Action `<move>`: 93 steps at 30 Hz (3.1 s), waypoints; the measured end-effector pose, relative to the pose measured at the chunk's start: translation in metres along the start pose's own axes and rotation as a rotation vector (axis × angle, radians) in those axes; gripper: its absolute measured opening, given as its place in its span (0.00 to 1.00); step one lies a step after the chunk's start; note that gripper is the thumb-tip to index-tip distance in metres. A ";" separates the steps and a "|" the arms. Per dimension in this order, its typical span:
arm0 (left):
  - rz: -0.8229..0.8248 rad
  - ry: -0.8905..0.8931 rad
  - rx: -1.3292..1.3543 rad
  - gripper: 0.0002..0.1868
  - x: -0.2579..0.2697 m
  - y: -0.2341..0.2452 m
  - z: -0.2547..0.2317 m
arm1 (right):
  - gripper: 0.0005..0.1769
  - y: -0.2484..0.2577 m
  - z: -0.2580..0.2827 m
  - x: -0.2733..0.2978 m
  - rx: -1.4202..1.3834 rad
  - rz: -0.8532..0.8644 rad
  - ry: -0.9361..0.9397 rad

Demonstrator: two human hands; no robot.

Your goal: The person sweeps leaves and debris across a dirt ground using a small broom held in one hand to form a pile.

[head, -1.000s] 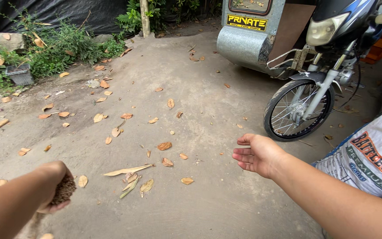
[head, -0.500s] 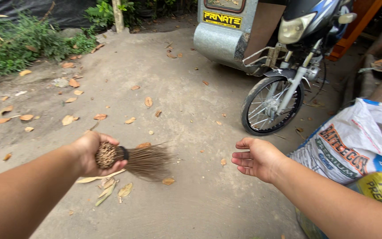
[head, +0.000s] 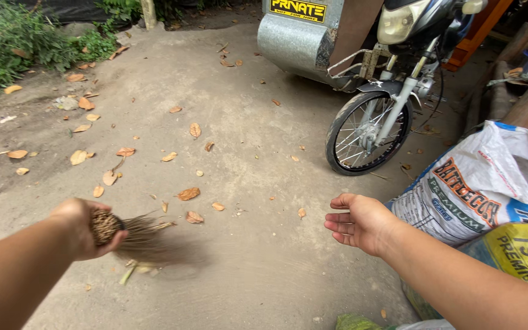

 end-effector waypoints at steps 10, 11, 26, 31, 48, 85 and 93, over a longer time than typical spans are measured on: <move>-0.124 -0.137 -0.079 0.06 -0.025 0.020 -0.057 | 0.14 -0.024 0.020 -0.008 -0.018 0.082 0.019; -0.114 -0.135 -0.079 0.06 -0.014 0.007 -0.059 | 0.14 -0.021 0.022 -0.008 -0.021 0.084 0.026; 0.630 0.163 -0.254 0.19 0.100 -0.267 0.040 | 0.15 0.093 0.041 -0.042 -0.077 -0.040 0.012; 0.362 0.122 -0.242 0.12 0.097 -0.261 0.059 | 0.15 0.123 0.042 -0.061 -0.072 -0.074 -0.010; 0.083 -0.175 -0.380 0.04 0.074 -0.234 -0.039 | 0.19 0.152 0.067 -0.087 -0.022 -0.114 0.091; -0.141 -0.214 -0.211 0.10 0.055 -0.202 -0.065 | 0.19 0.121 0.077 -0.084 -0.013 0.046 0.089; 0.303 -0.065 -0.122 0.14 0.114 -0.275 -0.018 | 0.31 0.052 0.068 -0.068 0.022 0.204 -0.117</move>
Point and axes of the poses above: each hand's wrist, its own x-axis away from the middle knuckle, its own y-axis out of the back of the hand, z = x × y, the point moved 5 cm from there along -x, towards the middle knuckle
